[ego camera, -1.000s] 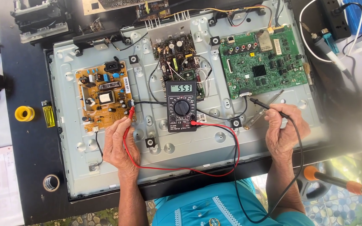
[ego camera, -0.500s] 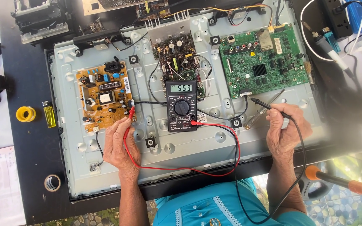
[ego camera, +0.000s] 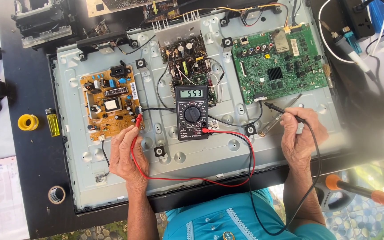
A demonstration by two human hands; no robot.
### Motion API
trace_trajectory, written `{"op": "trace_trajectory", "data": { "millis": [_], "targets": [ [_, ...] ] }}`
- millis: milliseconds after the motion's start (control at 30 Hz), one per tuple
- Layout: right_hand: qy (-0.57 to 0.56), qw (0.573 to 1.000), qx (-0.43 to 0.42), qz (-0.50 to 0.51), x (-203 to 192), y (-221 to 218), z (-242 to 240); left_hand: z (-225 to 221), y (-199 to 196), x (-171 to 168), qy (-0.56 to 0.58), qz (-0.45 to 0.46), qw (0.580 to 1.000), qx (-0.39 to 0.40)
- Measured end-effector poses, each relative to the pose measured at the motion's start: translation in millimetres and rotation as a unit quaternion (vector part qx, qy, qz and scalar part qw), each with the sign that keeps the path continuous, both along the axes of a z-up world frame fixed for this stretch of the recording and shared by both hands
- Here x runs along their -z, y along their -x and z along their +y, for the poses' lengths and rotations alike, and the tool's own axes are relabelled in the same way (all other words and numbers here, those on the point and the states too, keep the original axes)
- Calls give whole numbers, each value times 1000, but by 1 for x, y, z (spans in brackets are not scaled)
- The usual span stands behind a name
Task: Using a digital multimeter to measure voltage at various points on the internal circuit boards of an open television set.
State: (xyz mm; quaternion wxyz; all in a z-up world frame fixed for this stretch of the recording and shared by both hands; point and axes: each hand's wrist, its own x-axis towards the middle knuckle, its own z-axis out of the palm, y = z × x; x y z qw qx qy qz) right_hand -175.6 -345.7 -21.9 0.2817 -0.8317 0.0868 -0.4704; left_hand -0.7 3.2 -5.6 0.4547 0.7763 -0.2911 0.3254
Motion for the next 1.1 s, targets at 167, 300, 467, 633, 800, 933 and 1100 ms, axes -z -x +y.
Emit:
{"op": "trace_trajectory", "data": {
  "millis": [167,300,467,633,800,933,1100],
  "targets": [
    [-15,999,30,36,-5,1,10,-2,2,-5,-31,-24,999,6],
    [-54,997,14,54,-9,-2,13,-3,3,-8,-26,-17,1000,4],
    [-60,998,10,15,-2,0,11,-3,3,-12,-36,-11,999,9],
    [-138,990,-8,16,-4,4,17,-2,3,-14,-20,3,1000,15],
    [-162,986,14,48,17,7,9,0,3,-4,-1,-5,1000,18],
    [-187,981,40,30,35,10,1,1,1,-3,1,-9,1000,22],
    [-123,992,28,17,70,21,-25,1,1,-6,9,-9,1000,23]
  ]
}}
